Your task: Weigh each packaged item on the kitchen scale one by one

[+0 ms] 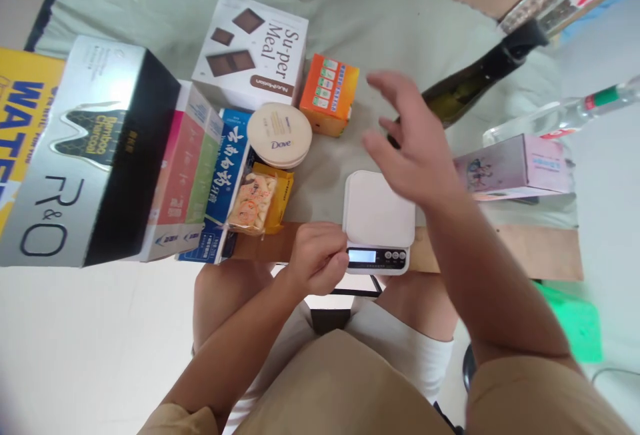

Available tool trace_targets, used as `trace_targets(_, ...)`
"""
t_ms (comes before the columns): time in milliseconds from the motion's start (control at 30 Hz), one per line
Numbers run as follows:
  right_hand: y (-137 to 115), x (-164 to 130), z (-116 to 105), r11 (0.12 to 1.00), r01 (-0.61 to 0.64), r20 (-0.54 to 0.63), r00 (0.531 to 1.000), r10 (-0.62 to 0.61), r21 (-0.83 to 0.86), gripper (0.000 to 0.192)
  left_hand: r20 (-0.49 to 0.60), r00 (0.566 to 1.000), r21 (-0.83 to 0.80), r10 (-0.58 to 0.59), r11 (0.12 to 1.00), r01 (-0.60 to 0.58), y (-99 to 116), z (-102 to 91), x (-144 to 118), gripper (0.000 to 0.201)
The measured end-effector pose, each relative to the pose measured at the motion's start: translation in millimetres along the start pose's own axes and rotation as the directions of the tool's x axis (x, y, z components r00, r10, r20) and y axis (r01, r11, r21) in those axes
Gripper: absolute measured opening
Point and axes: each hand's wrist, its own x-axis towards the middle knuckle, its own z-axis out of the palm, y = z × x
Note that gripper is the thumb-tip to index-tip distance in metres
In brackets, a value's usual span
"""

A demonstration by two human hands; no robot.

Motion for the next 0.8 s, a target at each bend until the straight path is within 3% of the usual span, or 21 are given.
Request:
trace_targets(33, 8.0, -30.1, -4.6, 0.989, 0.024, -0.096, 0.995, -0.010, 0.149, 0.050, 0.006, 1.000, -0.001, 0.004, 1.000, -0.004, 0.5, 0.1, 0.4, 0.038)
trace_targets(100, 27.9, -88.4, -8.7, 0.978, 0.051, -0.250, 0.968, 0.001, 0.203, 0.040, 0.013, 1.000, -0.013, 0.018, 1.000, -0.018, 1.4, 0.8, 0.2, 0.039)
trace_targets(133, 38.2, -113.8, -8.8, 0.966, 0.045, -0.374, 0.926, 0.055, 0.253, 0.033, 0.014, 1.000, -0.022, 0.025, 0.999, -0.024, 1.8, 1.5, -0.3, 0.039)
trace_targets(233, 62.5, -163.0, -8.9, 0.960, 0.017, -0.587, 0.794, 0.157, 0.280, 0.023, 0.030, 0.999, -0.044, 0.045, 0.998, -0.043, 2.2, 5.1, -3.2, 0.042)
trace_targets(367, 73.1, -159.6, -29.6, 0.963, 0.035, -0.758, 0.624, 0.188, 0.267, 0.015, 0.019, 0.995, -0.054, 0.095, 0.994, -0.094, 5.6, 18.3, -1.9, 0.044)
trace_targets(467, 79.2, -136.6, -58.3, 0.979, 0.118, -0.879, 0.468, 0.090, 0.164, 0.010, -0.013, 0.999, -0.037, 0.052, 0.998, -0.053, 16.4, 39.8, 8.3, 0.046)
trace_targets(567, 98.5, -134.3, -76.3, 0.998, 0.057, -0.950, 0.312, -0.021, -0.003, 0.018, -0.018, 1.000, -0.048, -0.025, 0.999, 0.024, 31.2, 74.3, 25.8, 0.046)
trace_targets(600, 108.8, -138.9, -78.4, 1.000, 0.017, -0.956, 0.292, -0.007, -0.002, 0.020, -0.014, 0.999, -0.069, -0.049, 0.996, 0.048, 34.5, 88.5, 33.3, 0.045)
trace_targets(667, 134.2, -150.0, -79.4, 0.996, -0.018, -0.951, 0.298, 0.087, 0.086, 0.024, -0.009, 0.998, -0.105, -0.068, 0.992, 0.067, 35.4, 119.8, 51.3, 0.041)
trace_targets(733, 163.0, -155.8, -80.7, 0.978, -0.001, -0.912, 0.359, 0.196, 0.210, 0.033, -0.002, 0.999, -0.091, -0.040, 0.995, 0.040, 26.9, 153.6, 73.4, 0.037)
trace_targets(800, 190.6, -151.4, -85.0, 0.948, 0.045, -0.877, 0.397, 0.272, 0.314, 0.039, -0.055, 0.998, -0.064, -0.039, 0.997, 0.036, 10.5, 187.7, 98.6, 0.048)
